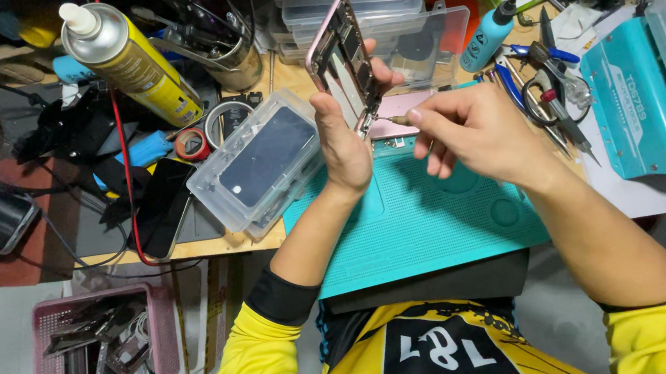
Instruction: The person repairs a smartphone at a workbench. They hold the disassembled phone frame, use a screwdriver-like tool to work on its edge and internal components, place the frame on a sanding block, press and reposition internal parts by hand, and repeatedly lift and reorient the frame while working on it.
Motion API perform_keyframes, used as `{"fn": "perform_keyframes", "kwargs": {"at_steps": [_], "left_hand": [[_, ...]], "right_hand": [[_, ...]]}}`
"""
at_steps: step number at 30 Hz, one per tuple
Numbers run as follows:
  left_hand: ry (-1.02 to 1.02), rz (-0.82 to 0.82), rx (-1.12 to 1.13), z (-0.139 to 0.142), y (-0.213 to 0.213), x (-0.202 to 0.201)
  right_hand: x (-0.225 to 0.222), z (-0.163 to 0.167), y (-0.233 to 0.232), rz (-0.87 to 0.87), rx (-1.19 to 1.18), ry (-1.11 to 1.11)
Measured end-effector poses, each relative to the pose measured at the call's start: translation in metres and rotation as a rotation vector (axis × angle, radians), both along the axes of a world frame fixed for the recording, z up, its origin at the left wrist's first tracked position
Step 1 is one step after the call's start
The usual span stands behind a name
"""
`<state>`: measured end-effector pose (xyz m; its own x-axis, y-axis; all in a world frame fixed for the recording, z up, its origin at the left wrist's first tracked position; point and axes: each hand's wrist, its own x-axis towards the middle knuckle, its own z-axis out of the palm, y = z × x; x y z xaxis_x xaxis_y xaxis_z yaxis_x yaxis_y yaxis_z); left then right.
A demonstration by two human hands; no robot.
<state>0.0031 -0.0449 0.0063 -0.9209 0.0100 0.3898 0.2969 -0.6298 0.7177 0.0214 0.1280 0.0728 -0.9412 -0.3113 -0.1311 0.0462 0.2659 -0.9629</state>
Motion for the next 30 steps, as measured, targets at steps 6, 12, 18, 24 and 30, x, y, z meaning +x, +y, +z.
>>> {"fn": "perform_keyframes", "kwargs": {"at_steps": [6, 12, 18, 24, 30], "left_hand": [[0.003, 0.016, -0.012, -0.001, 0.001, 0.001], [-0.017, 0.005, 0.013, -0.001, 0.0, 0.001], [-0.018, -0.005, 0.026, -0.002, -0.001, -0.002], [-0.053, -0.034, 0.087, -0.005, -0.004, -0.006], [-0.176, -0.039, 0.252, -0.003, -0.021, -0.017]], "right_hand": [[0.0, 0.002, 0.001, 0.008, -0.03, 0.043], [0.001, 0.003, 0.0, 0.009, 0.006, 0.106], [0.002, 0.006, -0.001, 0.054, -0.04, 0.105], [0.008, 0.004, 0.016, -0.067, 0.044, 0.105], [-0.002, 0.002, 0.053, 0.039, -0.003, 0.131]]}}
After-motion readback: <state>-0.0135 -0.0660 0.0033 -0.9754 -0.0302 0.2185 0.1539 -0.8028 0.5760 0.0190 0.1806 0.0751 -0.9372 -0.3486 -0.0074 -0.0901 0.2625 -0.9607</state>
